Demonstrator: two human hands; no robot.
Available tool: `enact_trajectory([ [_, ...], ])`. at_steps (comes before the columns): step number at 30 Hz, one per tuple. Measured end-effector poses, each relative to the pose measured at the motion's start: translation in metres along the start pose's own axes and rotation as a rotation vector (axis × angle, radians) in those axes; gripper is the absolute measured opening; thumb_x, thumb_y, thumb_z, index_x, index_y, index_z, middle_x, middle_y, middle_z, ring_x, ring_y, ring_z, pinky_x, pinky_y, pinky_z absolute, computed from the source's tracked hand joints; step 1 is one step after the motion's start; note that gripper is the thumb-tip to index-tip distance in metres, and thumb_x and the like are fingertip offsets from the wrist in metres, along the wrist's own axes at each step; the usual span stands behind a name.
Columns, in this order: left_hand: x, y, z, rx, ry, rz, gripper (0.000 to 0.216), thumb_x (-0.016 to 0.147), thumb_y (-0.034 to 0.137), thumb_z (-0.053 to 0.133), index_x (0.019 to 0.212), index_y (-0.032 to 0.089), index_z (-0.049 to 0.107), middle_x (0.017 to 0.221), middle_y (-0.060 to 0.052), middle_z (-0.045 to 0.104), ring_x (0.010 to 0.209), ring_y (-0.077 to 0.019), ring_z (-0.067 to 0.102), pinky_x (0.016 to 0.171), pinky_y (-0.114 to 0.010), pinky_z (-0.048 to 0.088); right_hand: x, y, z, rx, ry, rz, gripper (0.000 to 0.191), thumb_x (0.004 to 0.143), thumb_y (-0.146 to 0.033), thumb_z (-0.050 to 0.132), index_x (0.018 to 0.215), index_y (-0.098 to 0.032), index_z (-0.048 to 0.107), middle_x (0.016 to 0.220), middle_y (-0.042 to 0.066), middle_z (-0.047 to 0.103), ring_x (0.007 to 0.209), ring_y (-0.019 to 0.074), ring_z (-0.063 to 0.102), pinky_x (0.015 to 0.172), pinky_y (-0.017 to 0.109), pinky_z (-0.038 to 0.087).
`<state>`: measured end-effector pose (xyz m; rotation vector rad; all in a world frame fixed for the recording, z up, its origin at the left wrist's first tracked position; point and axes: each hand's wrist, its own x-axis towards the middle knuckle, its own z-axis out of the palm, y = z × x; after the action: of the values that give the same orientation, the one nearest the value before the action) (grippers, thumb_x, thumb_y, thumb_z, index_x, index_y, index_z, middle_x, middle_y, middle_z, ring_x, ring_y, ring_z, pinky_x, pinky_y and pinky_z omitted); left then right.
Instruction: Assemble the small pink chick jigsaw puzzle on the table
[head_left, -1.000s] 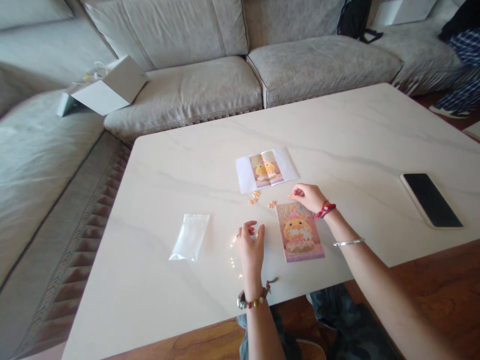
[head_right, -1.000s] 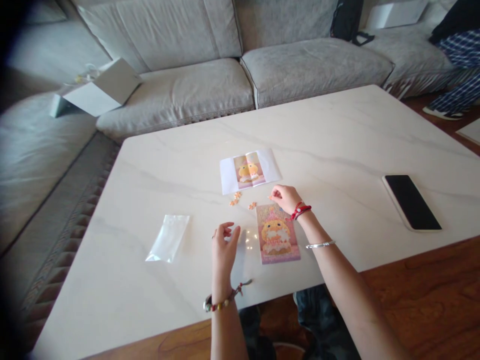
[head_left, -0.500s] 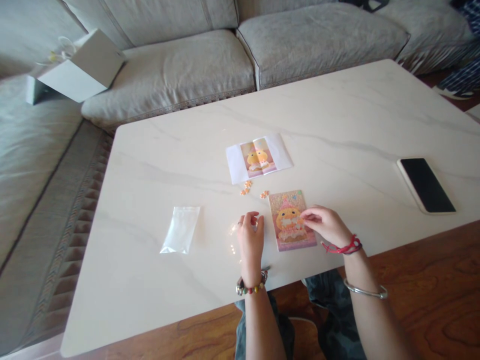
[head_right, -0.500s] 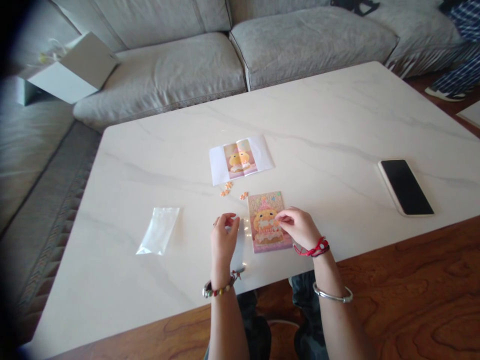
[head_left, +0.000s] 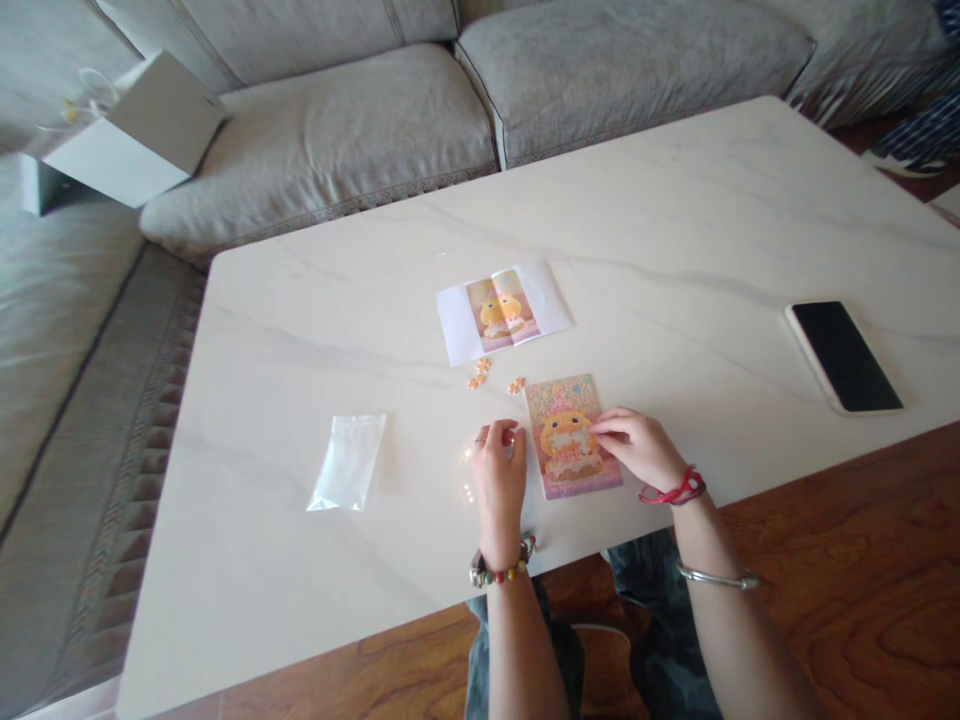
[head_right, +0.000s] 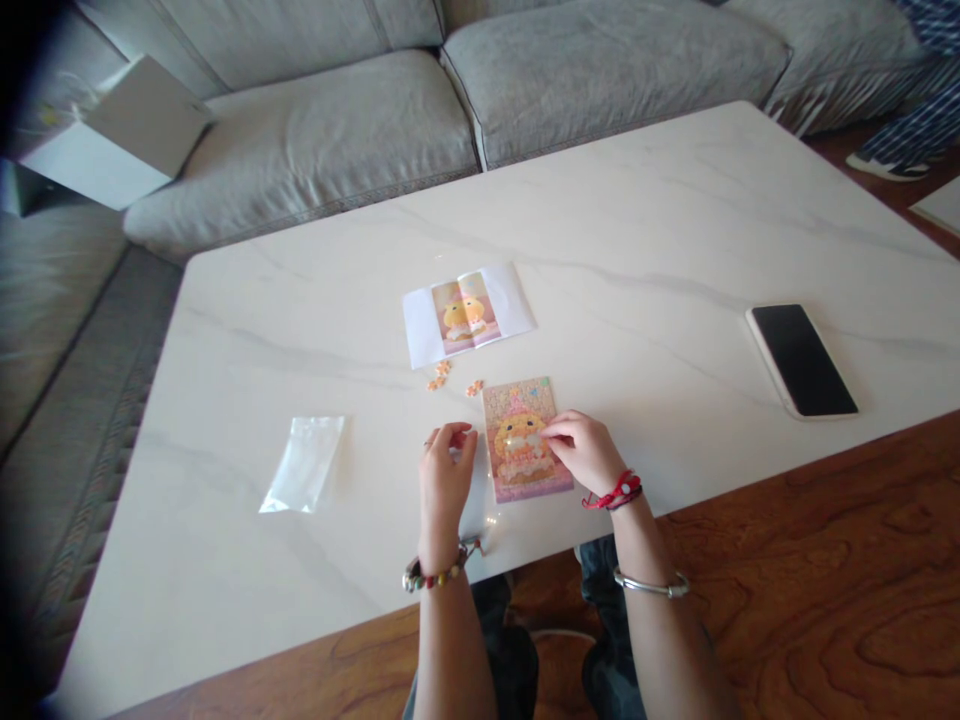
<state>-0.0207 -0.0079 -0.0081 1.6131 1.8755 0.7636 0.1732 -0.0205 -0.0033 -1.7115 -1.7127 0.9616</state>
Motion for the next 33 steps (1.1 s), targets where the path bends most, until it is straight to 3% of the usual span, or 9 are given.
enact_trajectory([
  [17, -0.001, 0.001, -0.003, -0.004, -0.008, 0.006, 0.014, 0.075, 0.025, 0.046, 0.081, 0.019, 0.057, 0.073, -0.002, 0.054, 0.068, -0.0123, 0.052, 0.066, -0.027, 0.043, 0.002, -0.005, 0.01, 0.179, 0.095, 0.054, 0.015, 0.072, -0.02, 0.052, 0.083, -0.018, 0.063, 0.082, 0.004, 0.067, 0.075, 0.0149, 0.062, 0.073, 0.027, 0.049],
  [33, 0.0, -0.003, -0.001, 0.011, -0.015, 0.036, 0.012, 0.072, 0.018, 0.049, 0.081, 0.018, 0.056, 0.075, -0.002, 0.054, 0.069, -0.0121, 0.051, 0.067, -0.027, 0.043, 0.007, -0.007, 0.02, 0.166, 0.155, 0.047, 0.013, 0.072, -0.021, 0.051, 0.079, -0.019, 0.063, 0.08, 0.004, 0.068, 0.073, 0.0157, 0.063, 0.07, 0.028, 0.05],
])
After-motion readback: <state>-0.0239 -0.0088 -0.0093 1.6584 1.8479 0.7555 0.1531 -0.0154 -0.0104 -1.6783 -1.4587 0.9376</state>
